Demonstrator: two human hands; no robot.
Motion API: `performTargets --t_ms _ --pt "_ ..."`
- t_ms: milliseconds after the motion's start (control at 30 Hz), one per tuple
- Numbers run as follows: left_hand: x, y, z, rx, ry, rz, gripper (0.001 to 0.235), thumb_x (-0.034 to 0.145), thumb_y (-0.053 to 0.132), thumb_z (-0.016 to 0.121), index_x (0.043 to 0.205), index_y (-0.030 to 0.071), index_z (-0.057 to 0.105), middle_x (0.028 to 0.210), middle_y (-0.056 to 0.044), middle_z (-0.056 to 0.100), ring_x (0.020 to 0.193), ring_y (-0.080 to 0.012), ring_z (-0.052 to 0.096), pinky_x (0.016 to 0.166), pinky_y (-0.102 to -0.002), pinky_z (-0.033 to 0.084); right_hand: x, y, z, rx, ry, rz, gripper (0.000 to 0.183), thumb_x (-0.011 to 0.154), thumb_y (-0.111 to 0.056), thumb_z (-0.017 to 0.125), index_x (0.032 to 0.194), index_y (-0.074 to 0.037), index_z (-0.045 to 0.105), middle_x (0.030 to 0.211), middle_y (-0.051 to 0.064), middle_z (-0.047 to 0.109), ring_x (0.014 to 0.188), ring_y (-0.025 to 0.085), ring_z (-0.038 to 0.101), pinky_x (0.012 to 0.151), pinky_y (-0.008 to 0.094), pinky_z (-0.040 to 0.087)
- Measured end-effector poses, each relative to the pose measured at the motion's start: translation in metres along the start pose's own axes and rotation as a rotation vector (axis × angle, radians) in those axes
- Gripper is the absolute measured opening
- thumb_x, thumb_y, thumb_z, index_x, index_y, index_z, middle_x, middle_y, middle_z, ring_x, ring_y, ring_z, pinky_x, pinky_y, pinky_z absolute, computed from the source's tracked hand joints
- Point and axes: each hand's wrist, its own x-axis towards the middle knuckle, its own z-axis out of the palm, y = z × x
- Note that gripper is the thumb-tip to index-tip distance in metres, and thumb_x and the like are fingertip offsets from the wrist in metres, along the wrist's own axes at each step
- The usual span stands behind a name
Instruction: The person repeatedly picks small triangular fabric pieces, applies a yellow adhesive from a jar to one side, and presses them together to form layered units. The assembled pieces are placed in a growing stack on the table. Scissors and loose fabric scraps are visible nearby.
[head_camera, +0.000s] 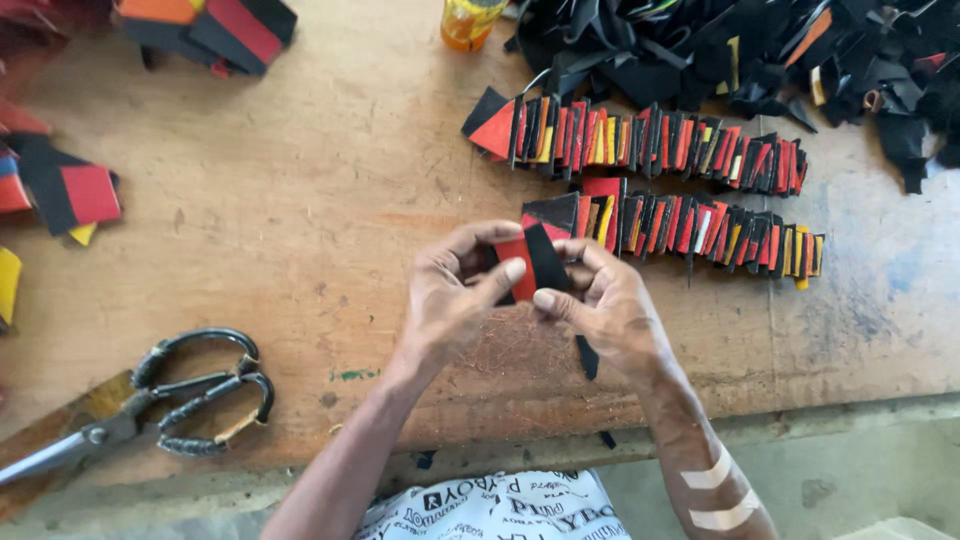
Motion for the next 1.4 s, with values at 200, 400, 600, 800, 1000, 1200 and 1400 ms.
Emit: performTargets --t_ms 200,400,600,800,1000,1200,1400 --pt "-0.016 0.001 0.016 0.192 -0.023 -0.106 0.032 0.089 0.001 0.073 0.12 0.001 0.071 0.102 -0.006 0.077 0.091 -0.0111 0.073 0.082 -0.026 0.062 -0.022 0.003 0.013 -0.126 0.109 0.069 0.055 0.084 -0.011 0.082 0.13 -0.002 0.055 0.1 0.01 0.074 0.08 0.015 0.07 0.067 0.029 0.06" --pt "-0.035 0.006 -0.016 1.147 0.257 0.521 0.048 0.089 0.007 0.074 0.134 -0.006 0.061 0.137 -0.026 0.06 0.126 -0.0374 0.054 0.107 -0.045 0.045 -0.061 0.021 -0.016 -0.664 0.318 0.094 0.044 0.09 -0.013 0.075 0.131 -0.01 0.062 0.099 0.0 0.074 0.081 0.011 0.07 0.067 0.027 0.059" --pt "-0.038 -0.001 -0.048 1.109 0.234 0.52 0.028 0.096 0.001 0.07 0.123 -0.001 0.065 0.132 -0.02 0.062 0.124 -0.0374 0.056 0.108 -0.046 0.047 -0.072 0.075 -0.023 -0.269 0.308 -0.116 0.03 0.092 -0.007 0.075 0.12 0.002 0.069 0.1 0.007 0.072 0.085 0.012 0.066 0.071 0.025 0.056" --pt "-0.037 -0.001 -0.045 1.098 0.254 0.499 0.02 0.097 0.0 0.07 0.117 -0.001 0.068 0.131 -0.018 0.064 0.124 -0.0361 0.058 0.107 -0.044 0.049 -0.06 0.091 -0.053 0.272 0.149 -0.03 0.028 0.097 -0.007 0.069 0.12 0.008 0.067 0.095 0.012 0.074 0.078 0.013 0.069 0.066 0.024 0.057" --pt "-0.038 -0.001 -0.041 1.159 0.249 0.479 0.021 0.096 0.005 0.072 0.116 -0.001 0.069 0.131 -0.017 0.064 0.124 -0.0352 0.058 0.107 -0.044 0.048 -0.057 0.088 -0.057 0.316 0.112 -0.067 0.027 0.095 -0.005 0.068 0.119 0.008 0.066 0.095 0.015 0.075 0.08 0.017 0.074 0.066 0.027 0.061" --pt "-0.039 0.001 -0.035 1.184 0.225 0.472 0.025 0.098 0.015 0.073 0.119 0.002 0.069 0.132 -0.016 0.064 0.127 -0.0309 0.057 0.105 -0.043 0.051 -0.05 0.077 -0.044 0.323 0.077 -0.028 0.025 0.095 -0.007 0.067 0.115 0.008 0.066 0.093 0.016 0.076 0.076 0.018 0.075 0.062 0.028 0.062" --pt "-0.048 -0.016 0.01 0.465 0.087 0.066 0.05 0.087 0.017 0.08 0.131 0.002 0.059 0.103 -0.006 0.07 0.09 -0.0108 0.069 0.077 -0.024 0.061 -0.033 0.068 -0.015 0.234 0.008 0.049 0.024 0.097 -0.012 0.068 0.115 0.004 0.068 0.088 0.012 0.076 0.071 0.013 0.071 0.062 0.024 0.057"
